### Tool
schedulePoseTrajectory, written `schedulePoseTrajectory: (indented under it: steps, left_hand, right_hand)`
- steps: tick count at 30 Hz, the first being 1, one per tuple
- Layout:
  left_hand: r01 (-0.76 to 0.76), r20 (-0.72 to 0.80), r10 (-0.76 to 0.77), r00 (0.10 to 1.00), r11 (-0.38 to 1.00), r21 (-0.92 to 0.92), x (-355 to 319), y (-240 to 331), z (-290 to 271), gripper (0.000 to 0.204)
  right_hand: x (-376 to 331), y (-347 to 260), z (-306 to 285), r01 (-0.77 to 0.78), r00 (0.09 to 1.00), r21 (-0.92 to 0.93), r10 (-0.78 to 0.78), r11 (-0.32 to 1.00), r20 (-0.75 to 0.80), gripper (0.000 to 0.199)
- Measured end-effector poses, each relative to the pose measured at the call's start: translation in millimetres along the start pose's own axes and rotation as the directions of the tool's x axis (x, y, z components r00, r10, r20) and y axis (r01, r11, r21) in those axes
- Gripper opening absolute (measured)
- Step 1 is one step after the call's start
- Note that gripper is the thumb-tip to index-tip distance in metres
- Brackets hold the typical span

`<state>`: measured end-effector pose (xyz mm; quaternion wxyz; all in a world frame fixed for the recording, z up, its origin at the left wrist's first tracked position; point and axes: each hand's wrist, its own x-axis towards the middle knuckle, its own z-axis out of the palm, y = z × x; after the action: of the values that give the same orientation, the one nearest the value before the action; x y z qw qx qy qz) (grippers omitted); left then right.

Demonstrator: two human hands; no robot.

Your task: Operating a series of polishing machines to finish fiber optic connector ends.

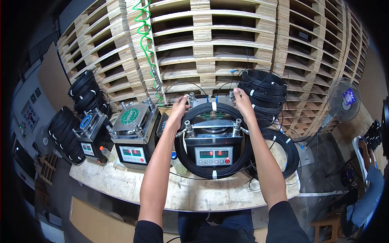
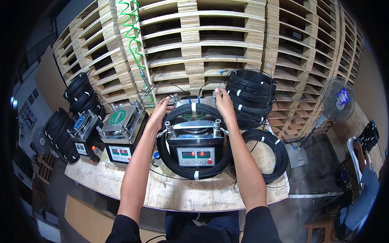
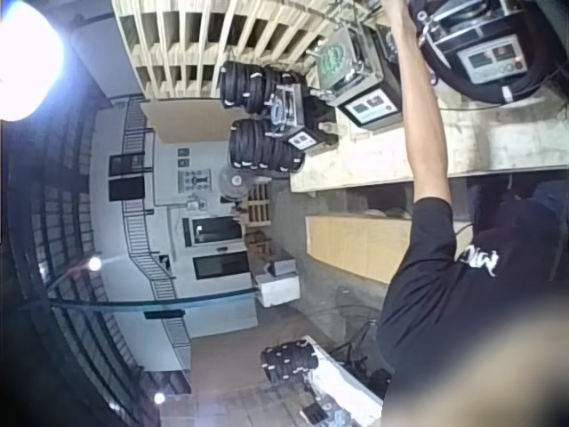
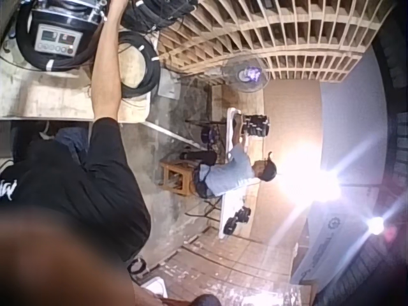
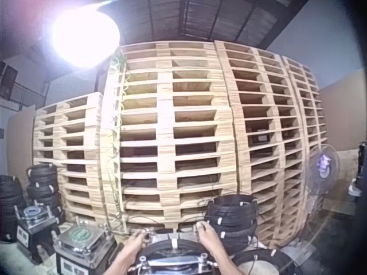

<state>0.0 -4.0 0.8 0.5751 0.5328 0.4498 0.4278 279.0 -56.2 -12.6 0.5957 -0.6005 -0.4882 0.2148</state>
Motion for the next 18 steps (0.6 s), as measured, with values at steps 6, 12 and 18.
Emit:
schedulePoseTrajectory:
  steps: [6, 12, 18]
  left_hand:
    - [-0.065, -0.103, 0.069, 0.992, 0.997, 0.042, 8, -8, -1, 0.064]
    - [-0.073, -0.086, 0.077, 0.993, 0.996, 0.045, 6, -5, 1, 0.065]
    - [-0.061, -0.027, 0.063, 0.998, 0.995, 0.082, 5, -2, -1, 0.066]
  right_hand:
    - [-10, -19, 0, -0.076, 0.996, 0.071, 0.072, 0.995, 0.049, 0.055]
    - [-4, -9, 0, -0.062, 0.998, 0.051, 0.061, 0.997, 0.019, 0.056]
    - [7, 8, 7, 0.025, 1.000, -0.058, -0.026, 0.998, -0.003, 0.055]
